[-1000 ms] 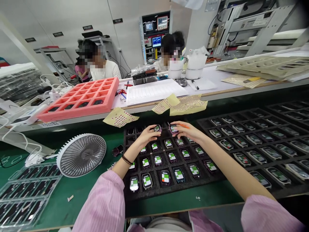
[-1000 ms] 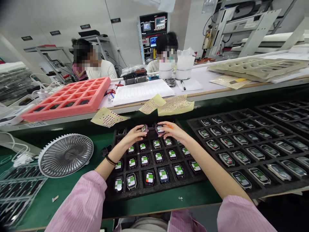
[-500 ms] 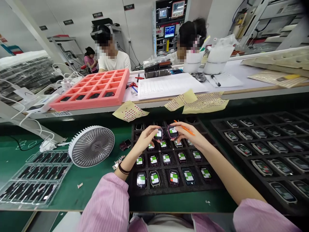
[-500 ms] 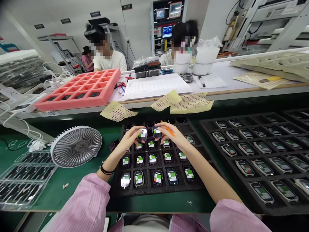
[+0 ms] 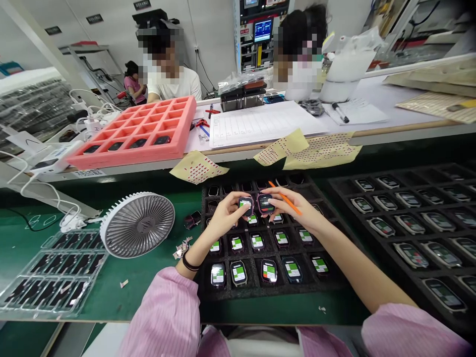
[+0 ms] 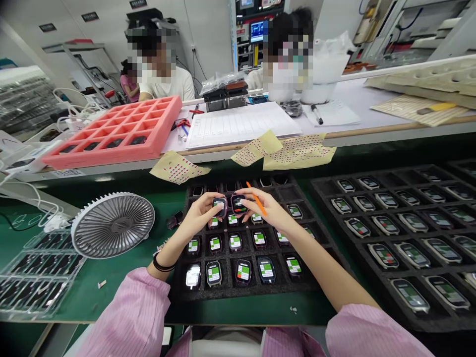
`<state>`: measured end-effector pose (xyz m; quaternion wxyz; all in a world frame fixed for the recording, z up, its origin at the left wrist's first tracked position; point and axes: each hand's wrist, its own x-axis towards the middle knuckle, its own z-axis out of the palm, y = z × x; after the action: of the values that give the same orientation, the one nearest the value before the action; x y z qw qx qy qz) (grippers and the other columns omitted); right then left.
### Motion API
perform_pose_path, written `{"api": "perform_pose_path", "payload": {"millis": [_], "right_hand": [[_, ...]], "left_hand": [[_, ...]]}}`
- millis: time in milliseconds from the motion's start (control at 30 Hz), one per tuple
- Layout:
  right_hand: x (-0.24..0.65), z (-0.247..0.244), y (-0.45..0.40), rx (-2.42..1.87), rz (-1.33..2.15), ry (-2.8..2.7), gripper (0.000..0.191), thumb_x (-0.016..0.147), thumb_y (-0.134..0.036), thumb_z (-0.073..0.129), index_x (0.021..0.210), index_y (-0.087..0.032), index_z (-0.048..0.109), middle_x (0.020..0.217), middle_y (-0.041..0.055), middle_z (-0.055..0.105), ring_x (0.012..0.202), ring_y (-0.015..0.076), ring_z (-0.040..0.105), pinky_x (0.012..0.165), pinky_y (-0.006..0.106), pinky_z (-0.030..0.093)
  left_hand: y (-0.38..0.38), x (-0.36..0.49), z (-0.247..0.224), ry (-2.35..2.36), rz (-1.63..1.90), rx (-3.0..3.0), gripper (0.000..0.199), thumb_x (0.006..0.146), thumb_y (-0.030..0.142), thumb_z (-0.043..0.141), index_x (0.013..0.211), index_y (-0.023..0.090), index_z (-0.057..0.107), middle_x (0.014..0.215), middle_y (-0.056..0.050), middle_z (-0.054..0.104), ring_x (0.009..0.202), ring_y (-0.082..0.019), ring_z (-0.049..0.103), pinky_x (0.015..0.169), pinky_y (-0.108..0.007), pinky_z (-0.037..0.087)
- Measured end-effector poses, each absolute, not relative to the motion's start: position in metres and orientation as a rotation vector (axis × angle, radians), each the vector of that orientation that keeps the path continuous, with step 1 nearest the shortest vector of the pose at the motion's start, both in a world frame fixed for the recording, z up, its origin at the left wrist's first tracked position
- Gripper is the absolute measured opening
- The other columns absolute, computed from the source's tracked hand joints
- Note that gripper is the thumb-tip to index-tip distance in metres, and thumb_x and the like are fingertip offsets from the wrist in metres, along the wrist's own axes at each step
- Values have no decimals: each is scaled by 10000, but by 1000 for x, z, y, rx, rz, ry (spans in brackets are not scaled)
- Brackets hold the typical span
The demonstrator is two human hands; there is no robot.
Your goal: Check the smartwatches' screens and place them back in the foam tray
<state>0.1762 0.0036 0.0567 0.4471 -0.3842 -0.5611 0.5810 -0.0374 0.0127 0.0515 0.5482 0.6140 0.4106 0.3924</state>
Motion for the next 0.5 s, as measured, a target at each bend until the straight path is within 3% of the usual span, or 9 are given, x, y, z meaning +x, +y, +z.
{"api": "perform_pose_path", "payload": {"millis": [267,400,500], "right_hand": [[176,55,3,-955,1427,-1372,358,788,-373,713,1089,-199,631,917,43,681,648,173,701,560,312,601],[177,59,0,-947,1429,-1376,339,824,-381,675,1103,-196,624,956,54,682,675,172,706,598,312,604],[180,64,-2,-887,1489,-1383,399,753,-297,756,1116,-207,615,995,59,678,723,183,710,589,297,607]], "left_hand": [[4,-36,62,949,872,1466,386,844,410,622,1153,186,565,1044,-84,627,729,-150,658,386,-144,396],[1,-37,64,924,867,1444,387,859,434,597,1160,192,566,1024,-75,626,701,-143,663,389,-150,409],[-1,-40,68,882,863,1445,380,880,418,573,1190,199,553,1065,-79,615,735,-146,663,414,-154,436]]}}
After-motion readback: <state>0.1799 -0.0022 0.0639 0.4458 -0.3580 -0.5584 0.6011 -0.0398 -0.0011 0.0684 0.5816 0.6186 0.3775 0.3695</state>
